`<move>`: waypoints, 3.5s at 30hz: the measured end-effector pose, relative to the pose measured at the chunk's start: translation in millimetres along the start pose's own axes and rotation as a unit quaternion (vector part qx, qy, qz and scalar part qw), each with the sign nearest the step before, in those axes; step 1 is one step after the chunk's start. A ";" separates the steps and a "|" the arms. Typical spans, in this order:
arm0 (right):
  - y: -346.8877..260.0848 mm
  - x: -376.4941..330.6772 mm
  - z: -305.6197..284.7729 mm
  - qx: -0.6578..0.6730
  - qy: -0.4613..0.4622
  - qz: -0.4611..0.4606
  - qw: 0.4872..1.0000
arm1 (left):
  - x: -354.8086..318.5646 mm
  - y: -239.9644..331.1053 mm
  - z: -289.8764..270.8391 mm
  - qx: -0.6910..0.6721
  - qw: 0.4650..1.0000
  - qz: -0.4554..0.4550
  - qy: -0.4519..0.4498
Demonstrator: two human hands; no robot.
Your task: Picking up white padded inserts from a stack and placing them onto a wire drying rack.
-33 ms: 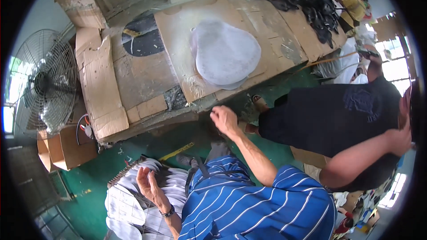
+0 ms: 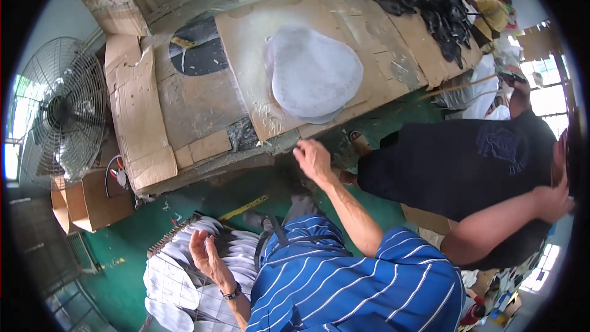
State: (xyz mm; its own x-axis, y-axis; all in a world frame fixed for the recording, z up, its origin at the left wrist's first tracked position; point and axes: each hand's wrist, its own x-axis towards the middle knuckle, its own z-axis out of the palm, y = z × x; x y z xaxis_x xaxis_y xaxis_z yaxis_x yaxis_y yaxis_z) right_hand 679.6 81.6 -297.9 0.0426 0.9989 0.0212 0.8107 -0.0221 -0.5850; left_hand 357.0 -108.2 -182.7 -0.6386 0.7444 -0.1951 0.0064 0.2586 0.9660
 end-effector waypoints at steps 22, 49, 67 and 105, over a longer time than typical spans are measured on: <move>60.1 206.4 -79.1 -0.051 -0.162 0.063 0.983 | 98.3 -4.0 329.7 0.241 0.795 0.424 -0.361; -350.6 126.1 -107.7 -0.111 -0.017 -0.691 0.714 | 67.7 97.9 138.2 -0.633 0.762 -0.032 -0.130; -430.3 -260.8 15.5 0.114 -0.591 -0.489 0.632 | -182.3 -6.1 -304.7 -0.462 0.678 0.240 0.519; -346.5 -243.8 83.8 -0.121 -0.533 -0.550 0.632 | -266.7 -330.2 -419.3 0.239 0.473 -0.380 0.758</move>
State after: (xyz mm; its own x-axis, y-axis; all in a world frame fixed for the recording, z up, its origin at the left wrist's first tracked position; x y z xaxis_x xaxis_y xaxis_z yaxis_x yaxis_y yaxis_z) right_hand 339.4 -150.8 -168.3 -0.9371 -0.1254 -0.3257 0.0789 0.8329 -0.5477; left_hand 202.5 -650.3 -378.4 -0.4129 -0.8782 0.2414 -0.7259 0.4774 0.4951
